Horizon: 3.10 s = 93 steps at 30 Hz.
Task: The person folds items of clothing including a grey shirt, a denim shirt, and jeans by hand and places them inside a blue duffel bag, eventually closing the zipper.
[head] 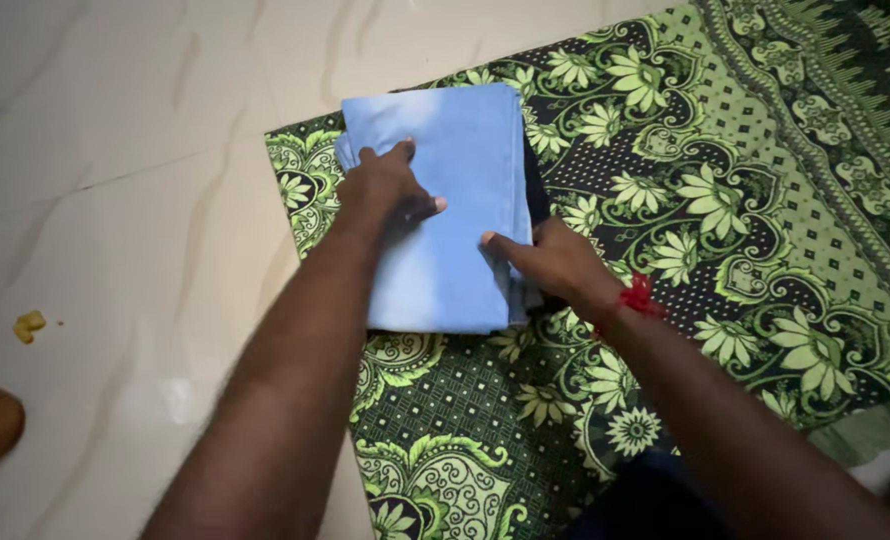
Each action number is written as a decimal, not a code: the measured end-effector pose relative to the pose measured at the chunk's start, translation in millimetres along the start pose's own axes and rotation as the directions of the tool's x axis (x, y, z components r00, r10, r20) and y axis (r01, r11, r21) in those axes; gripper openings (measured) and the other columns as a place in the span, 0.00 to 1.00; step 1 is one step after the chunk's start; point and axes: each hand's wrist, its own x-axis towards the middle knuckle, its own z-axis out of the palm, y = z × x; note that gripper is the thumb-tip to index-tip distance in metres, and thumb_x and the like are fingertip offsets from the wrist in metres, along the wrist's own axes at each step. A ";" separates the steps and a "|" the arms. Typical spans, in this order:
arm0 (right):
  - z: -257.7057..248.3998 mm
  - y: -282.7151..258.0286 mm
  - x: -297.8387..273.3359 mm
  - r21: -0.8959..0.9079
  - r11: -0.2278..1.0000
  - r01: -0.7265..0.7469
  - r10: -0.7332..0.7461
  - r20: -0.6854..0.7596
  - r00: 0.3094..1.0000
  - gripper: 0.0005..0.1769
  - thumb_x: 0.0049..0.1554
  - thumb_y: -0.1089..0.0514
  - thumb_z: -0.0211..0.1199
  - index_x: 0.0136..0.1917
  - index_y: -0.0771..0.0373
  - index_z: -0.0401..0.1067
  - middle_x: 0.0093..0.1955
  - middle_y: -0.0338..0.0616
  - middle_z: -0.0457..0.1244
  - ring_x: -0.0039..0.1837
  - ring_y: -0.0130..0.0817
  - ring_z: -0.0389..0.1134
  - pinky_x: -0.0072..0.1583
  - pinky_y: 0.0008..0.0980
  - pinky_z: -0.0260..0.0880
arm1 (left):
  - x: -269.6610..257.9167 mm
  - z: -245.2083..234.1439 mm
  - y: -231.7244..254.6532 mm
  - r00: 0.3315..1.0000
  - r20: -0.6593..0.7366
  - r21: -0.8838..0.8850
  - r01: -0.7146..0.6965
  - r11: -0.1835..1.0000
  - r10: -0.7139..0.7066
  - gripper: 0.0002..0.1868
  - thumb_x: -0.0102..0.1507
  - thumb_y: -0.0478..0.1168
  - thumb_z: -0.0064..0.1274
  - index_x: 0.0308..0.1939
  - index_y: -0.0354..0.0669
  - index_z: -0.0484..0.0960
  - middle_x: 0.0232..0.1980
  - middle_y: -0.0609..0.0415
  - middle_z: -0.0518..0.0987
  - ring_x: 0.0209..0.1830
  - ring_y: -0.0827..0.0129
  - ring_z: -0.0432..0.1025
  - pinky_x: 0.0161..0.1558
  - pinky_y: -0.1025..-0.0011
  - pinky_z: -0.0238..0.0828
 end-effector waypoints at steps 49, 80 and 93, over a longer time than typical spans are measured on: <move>-217.0 51.0 -231.1 -0.620 0.725 0.302 -0.502 -0.174 0.847 0.34 0.60 0.35 0.57 0.68 0.60 0.70 0.47 0.55 0.70 0.46 0.47 0.74 0.48 0.47 0.76 | -166.6 153.1 293.4 0.530 -0.086 -0.742 0.531 -0.409 0.844 0.35 0.67 0.65 0.34 0.67 0.44 0.67 0.58 0.49 0.76 0.54 0.60 0.73 0.52 0.61 0.74; -348.0 299.4 -511.3 0.057 0.876 0.478 -0.093 -0.954 0.285 0.25 0.65 0.46 0.57 0.69 0.63 0.66 0.61 0.45 0.66 0.61 0.34 0.71 0.60 0.36 0.76 | -415.6 154.9 637.7 -0.101 -0.135 -0.898 0.434 -0.079 0.986 0.30 0.60 0.62 0.54 0.57 0.46 0.80 0.57 0.45 0.80 0.54 0.56 0.75 0.55 0.57 0.71; -313.4 394.6 -491.8 0.677 0.552 0.488 0.393 -0.727 0.564 0.32 0.56 0.54 0.62 0.71 0.67 0.62 0.59 0.49 0.69 0.53 0.35 0.75 0.53 0.33 0.79 | -303.2 254.5 630.9 -0.064 0.501 0.189 -0.965 -0.181 0.863 0.27 0.57 0.62 0.59 0.50 0.47 0.88 0.55 0.44 0.84 0.52 0.53 0.79 0.55 0.59 0.74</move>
